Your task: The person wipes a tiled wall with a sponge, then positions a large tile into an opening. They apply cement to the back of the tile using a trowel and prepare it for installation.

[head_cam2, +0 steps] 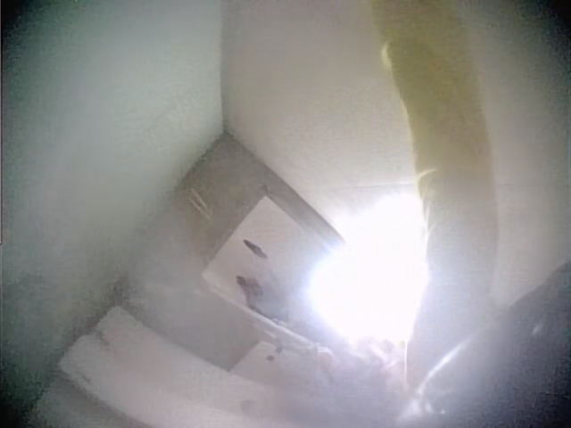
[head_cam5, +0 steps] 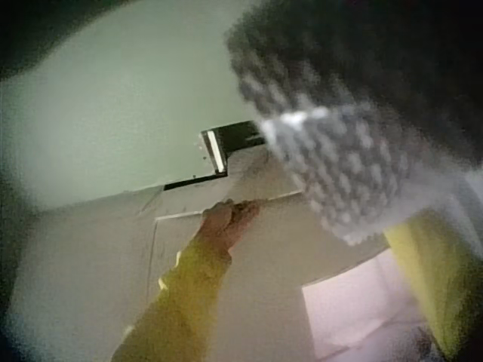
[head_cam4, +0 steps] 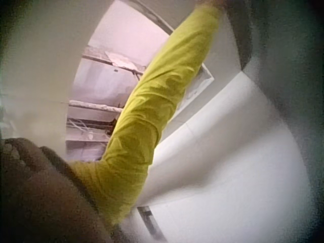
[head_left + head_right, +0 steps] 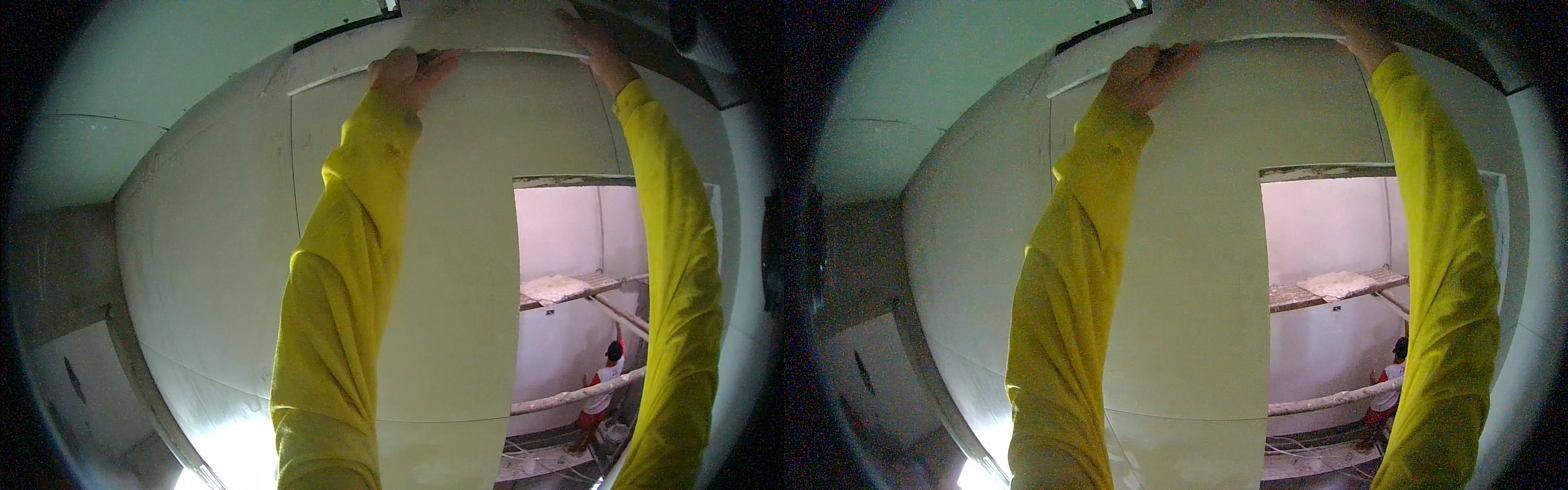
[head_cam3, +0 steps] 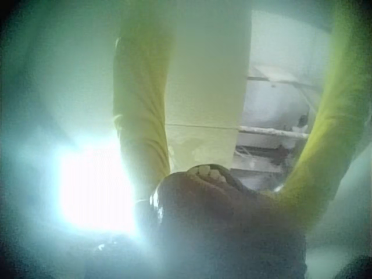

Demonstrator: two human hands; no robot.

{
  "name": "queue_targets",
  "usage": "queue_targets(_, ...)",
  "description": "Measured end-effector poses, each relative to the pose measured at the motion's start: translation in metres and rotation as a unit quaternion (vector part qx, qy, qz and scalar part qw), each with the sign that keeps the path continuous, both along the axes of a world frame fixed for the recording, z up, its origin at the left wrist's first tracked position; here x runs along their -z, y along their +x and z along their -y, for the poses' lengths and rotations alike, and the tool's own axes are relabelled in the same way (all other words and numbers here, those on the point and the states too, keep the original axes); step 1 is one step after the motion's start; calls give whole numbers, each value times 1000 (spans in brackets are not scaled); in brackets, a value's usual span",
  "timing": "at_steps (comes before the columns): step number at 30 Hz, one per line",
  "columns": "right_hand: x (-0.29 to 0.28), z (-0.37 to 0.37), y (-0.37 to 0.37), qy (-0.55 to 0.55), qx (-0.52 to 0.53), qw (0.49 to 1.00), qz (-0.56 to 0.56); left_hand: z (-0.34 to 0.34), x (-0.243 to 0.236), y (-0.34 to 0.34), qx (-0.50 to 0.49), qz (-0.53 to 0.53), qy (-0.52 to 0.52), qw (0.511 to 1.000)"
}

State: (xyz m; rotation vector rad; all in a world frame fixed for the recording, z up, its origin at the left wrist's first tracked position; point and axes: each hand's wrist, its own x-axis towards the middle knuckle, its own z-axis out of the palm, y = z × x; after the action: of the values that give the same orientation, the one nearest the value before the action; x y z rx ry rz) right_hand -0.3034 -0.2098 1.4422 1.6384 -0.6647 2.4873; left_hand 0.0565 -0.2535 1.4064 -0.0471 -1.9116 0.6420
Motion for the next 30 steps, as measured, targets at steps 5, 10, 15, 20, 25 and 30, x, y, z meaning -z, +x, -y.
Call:
queue_targets(5, -5, 6, 5, -11, 8, 1000, -11, 10, -5, 0, 143, -34, 143, 979)
queue_targets(10, -15, 9, 3, -24, 22, 999, -22, -35, -6, 15, 235, -97, 418, 872)
queue_targets(15, -23, 12, 4, -37, 26, 998, -31, -60, -12, 18, 118, -121, 418, 893)
queue_targets(20, -28, 9, -2, -51, 42, 997, -36, -48, -20, 16, 111, -77, 390, 911)
queue_targets(25, -29, 5, -10, -65, 45, 996, -33, -44, -15, -3, 281, -78, 442, 848)
queue_targets(30, -34, 5, -7, -73, 48, 996, -35, -35, -20, 9, -79, 16, 94, 992)
